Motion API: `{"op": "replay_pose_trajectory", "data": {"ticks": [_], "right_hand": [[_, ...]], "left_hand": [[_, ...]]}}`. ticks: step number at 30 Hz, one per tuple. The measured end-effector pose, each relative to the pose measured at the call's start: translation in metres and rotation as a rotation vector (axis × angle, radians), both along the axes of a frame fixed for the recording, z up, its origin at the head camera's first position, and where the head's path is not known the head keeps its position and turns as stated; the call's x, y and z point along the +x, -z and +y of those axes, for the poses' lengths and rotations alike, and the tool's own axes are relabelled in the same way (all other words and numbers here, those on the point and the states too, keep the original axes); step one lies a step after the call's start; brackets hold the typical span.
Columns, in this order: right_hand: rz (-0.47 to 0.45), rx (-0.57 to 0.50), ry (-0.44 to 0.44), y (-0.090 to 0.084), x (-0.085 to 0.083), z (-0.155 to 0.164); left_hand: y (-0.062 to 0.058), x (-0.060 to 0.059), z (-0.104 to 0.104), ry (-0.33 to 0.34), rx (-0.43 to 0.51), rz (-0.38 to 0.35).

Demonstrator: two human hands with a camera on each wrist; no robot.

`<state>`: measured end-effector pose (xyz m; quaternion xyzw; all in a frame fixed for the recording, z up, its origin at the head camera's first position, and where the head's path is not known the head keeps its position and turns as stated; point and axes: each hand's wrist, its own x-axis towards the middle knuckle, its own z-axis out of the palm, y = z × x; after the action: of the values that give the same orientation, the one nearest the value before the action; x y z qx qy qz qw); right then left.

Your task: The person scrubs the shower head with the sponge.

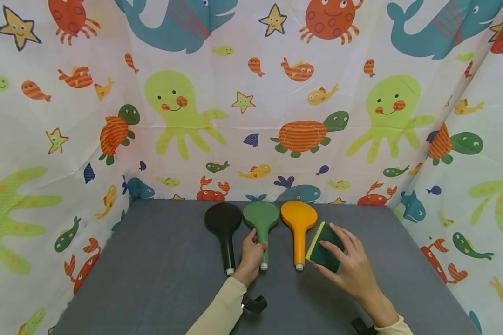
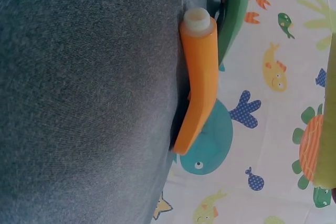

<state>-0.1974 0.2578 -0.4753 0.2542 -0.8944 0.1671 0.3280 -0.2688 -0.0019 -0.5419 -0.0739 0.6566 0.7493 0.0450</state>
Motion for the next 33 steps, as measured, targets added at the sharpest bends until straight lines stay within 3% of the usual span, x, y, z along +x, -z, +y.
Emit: {"op": "replay_pose_trajectory", "data": {"ticks": [7, 12, 19, 23, 30, 33], "right_hand": [[0.015, -0.005, 0.004, 0.003, 0.000, 0.000], [0.050, -0.017, -0.016, 0.004, -0.001, 0.000], [0.022, -0.022, -0.039, 0.006, -0.002, 0.000], [0.029, -0.025, -0.031, 0.005, -0.002, -0.001], [0.083, -0.036, -0.050, -0.003, -0.009, -0.008], [0.124, -0.047, -0.082, -0.006, -0.013, -0.012]], "left_hand": [[0.001, -0.001, 0.002, 0.012, 0.017, -0.025], [-0.003, 0.002, 0.003, 0.067, 0.015, -0.037], [-0.005, 0.010, 0.002, 0.101, -0.063, -0.027], [-0.008, 0.016, -0.002, 0.108, -0.143, 0.022], [-0.027, 0.027, -0.015, 0.119, -0.217, 0.202], [-0.032, 0.031, -0.021, 0.116, -0.250, 0.234]]}}
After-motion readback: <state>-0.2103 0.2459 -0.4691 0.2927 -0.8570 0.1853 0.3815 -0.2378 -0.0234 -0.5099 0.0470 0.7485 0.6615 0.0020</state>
